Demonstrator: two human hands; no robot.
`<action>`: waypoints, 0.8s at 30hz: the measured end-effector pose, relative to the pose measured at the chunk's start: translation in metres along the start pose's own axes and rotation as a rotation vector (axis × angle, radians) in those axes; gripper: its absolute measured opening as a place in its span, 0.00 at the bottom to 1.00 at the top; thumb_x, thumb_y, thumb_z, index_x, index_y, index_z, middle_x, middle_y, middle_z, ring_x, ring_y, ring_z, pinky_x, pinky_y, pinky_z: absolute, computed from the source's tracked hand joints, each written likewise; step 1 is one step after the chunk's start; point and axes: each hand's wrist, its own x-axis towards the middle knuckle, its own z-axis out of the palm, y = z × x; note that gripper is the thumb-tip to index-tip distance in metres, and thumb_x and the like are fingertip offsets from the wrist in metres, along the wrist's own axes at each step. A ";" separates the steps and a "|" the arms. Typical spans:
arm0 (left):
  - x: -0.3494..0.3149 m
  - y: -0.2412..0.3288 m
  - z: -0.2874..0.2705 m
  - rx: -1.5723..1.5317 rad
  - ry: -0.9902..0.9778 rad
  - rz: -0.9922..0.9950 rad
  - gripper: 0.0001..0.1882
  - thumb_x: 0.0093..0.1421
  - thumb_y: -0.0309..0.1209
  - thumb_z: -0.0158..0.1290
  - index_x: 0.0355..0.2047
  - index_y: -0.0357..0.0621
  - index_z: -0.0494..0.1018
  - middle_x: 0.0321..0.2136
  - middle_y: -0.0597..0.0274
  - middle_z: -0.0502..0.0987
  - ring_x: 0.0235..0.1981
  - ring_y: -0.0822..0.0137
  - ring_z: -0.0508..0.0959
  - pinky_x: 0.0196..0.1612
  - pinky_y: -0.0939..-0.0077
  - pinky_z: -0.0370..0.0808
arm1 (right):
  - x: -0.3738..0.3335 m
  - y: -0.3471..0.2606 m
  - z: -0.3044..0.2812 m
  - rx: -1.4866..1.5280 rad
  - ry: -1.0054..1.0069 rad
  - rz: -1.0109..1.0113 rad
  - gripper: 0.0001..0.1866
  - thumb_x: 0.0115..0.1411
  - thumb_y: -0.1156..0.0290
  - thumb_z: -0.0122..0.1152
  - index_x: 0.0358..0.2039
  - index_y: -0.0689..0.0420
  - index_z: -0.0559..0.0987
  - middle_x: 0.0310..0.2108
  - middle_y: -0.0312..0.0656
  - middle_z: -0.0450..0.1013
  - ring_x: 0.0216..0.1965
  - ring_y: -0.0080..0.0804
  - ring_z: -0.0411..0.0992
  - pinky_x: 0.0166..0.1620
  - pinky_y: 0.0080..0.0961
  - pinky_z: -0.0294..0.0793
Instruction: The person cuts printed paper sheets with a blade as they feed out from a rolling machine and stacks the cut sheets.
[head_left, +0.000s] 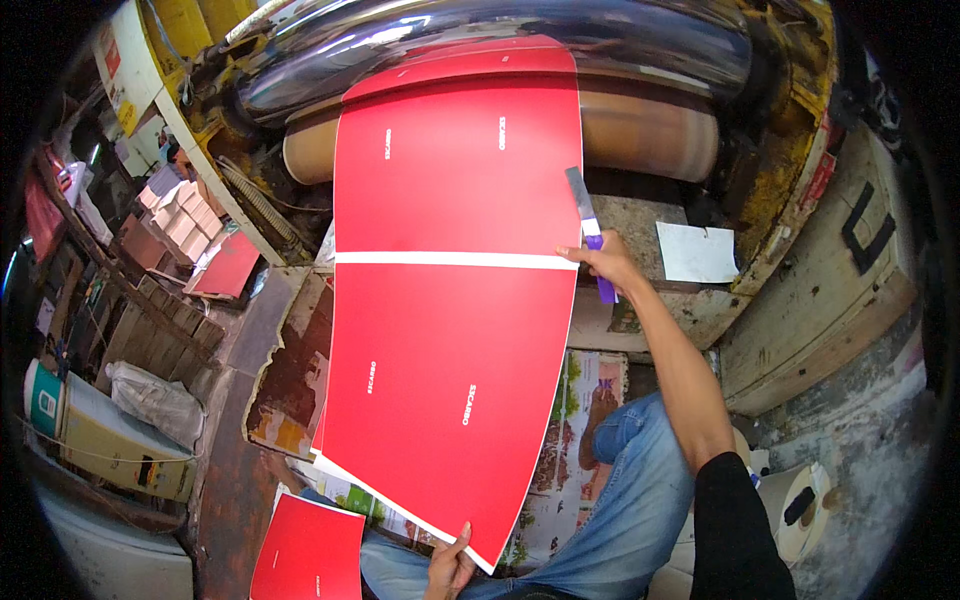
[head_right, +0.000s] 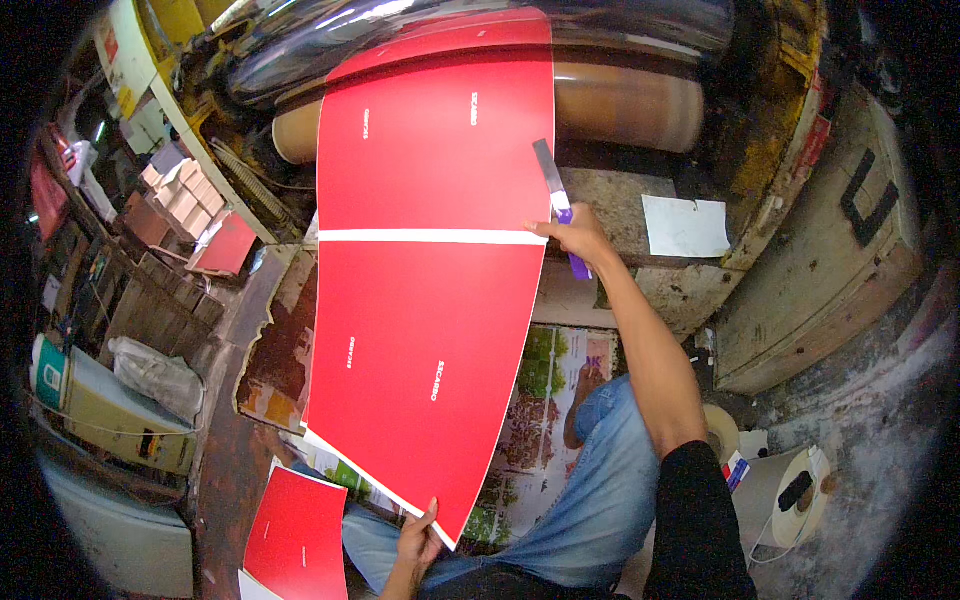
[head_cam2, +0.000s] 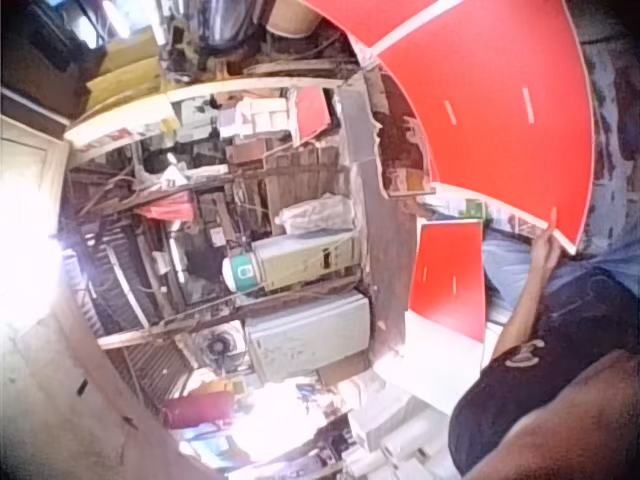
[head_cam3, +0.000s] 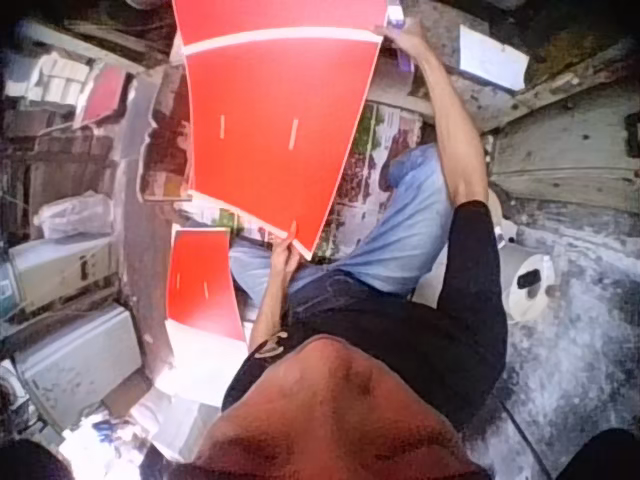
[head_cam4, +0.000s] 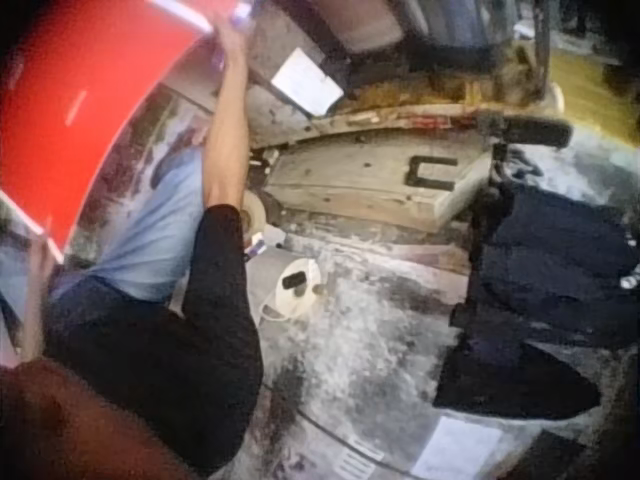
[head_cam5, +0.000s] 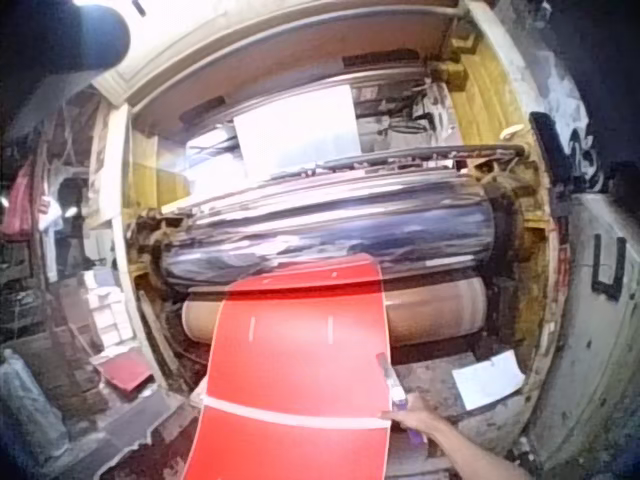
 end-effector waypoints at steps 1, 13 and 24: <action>-0.001 0.004 -0.010 0.021 -0.002 -0.011 0.30 0.62 0.16 0.46 0.63 0.41 0.51 0.58 0.51 0.64 0.58 0.61 0.68 0.62 0.60 0.67 | -0.005 -0.003 0.004 -0.057 -0.045 -0.019 0.19 0.43 0.56 0.76 0.17 0.55 0.75 0.16 0.29 0.68 0.16 0.19 0.63 0.21 0.23 0.63; -0.100 0.075 -0.098 0.351 0.221 -0.154 0.31 0.60 0.17 0.51 0.62 0.40 0.54 0.58 0.51 0.65 0.59 0.57 0.67 0.61 0.55 0.67 | -0.034 0.029 0.024 -0.224 -0.153 0.017 0.16 0.46 0.62 0.73 0.15 0.58 0.77 0.14 0.33 0.69 0.16 0.19 0.63 0.22 0.25 0.61; 0.103 0.053 -0.127 0.260 0.274 0.010 0.28 0.59 0.26 0.58 0.56 0.33 0.60 0.48 0.51 0.73 0.45 0.57 0.78 0.43 0.55 0.81 | -0.111 -0.024 0.061 -0.093 -0.278 0.020 0.16 0.49 0.62 0.72 0.16 0.59 0.78 0.15 0.39 0.74 0.14 0.20 0.68 0.18 0.21 0.65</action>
